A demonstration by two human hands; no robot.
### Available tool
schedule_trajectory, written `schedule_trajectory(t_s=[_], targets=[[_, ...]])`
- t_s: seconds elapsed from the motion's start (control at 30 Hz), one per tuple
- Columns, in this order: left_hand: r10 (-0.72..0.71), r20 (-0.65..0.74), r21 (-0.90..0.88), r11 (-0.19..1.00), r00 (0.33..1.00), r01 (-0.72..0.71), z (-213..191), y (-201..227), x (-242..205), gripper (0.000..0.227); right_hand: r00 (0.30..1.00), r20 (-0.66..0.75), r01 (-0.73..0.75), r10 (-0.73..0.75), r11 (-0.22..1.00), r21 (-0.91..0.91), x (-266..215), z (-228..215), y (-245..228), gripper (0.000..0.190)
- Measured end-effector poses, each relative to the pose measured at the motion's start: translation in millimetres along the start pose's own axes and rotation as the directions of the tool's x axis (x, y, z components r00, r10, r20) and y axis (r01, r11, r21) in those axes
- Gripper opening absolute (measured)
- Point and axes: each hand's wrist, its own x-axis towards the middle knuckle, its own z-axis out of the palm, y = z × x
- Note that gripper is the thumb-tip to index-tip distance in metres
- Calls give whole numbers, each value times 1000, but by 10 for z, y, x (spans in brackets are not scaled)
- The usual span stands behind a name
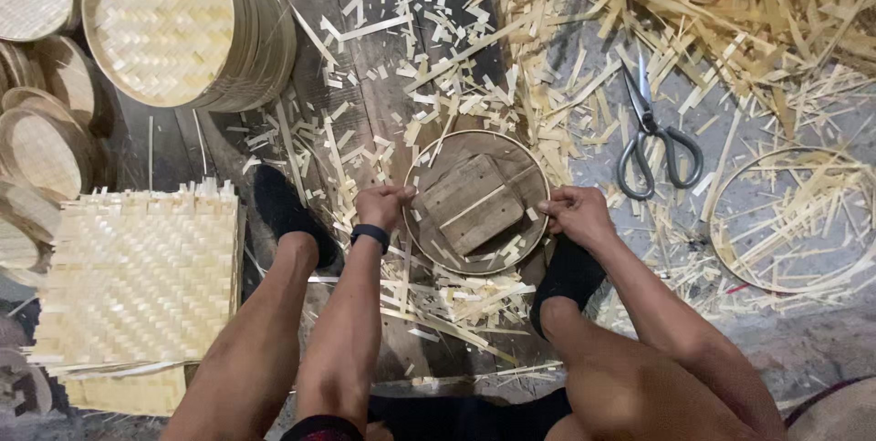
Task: The person fits a circular bamboo ring over a woven square of bamboo, presses it down onto a wooden mold, and trims the excess bamboo strips using shears.
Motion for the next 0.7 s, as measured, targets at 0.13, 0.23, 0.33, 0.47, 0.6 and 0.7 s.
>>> schedule_trajectory(t_s=[0.13,0.23,0.33,0.47,0.6,0.7], targets=[[54,-31,-2,999,998,-54,29,136,-238,27,999,-2,44,-44,990,131,-269,-125,-405,25],[-126,405,-591,720,906,364,84,-87,-619,40,945,269,-268,187,912,309,-436,-93,-563,22],[-174,444,-644,620,879,448,472,-403,-908,17,974,122,-208,192,968,140,-413,103,-515,21],[-115,344,-567,765,932,304,629,-619,-850,9,982,61,-183,177,979,95,-276,148,-219,28],[-153,291,-523,801,944,291,645,-523,-829,11,991,55,-132,126,981,143,-181,205,-128,30],[-96,264,-376,906,960,194,412,-264,-893,13,993,24,-109,114,982,-157,-264,152,-405,49]])
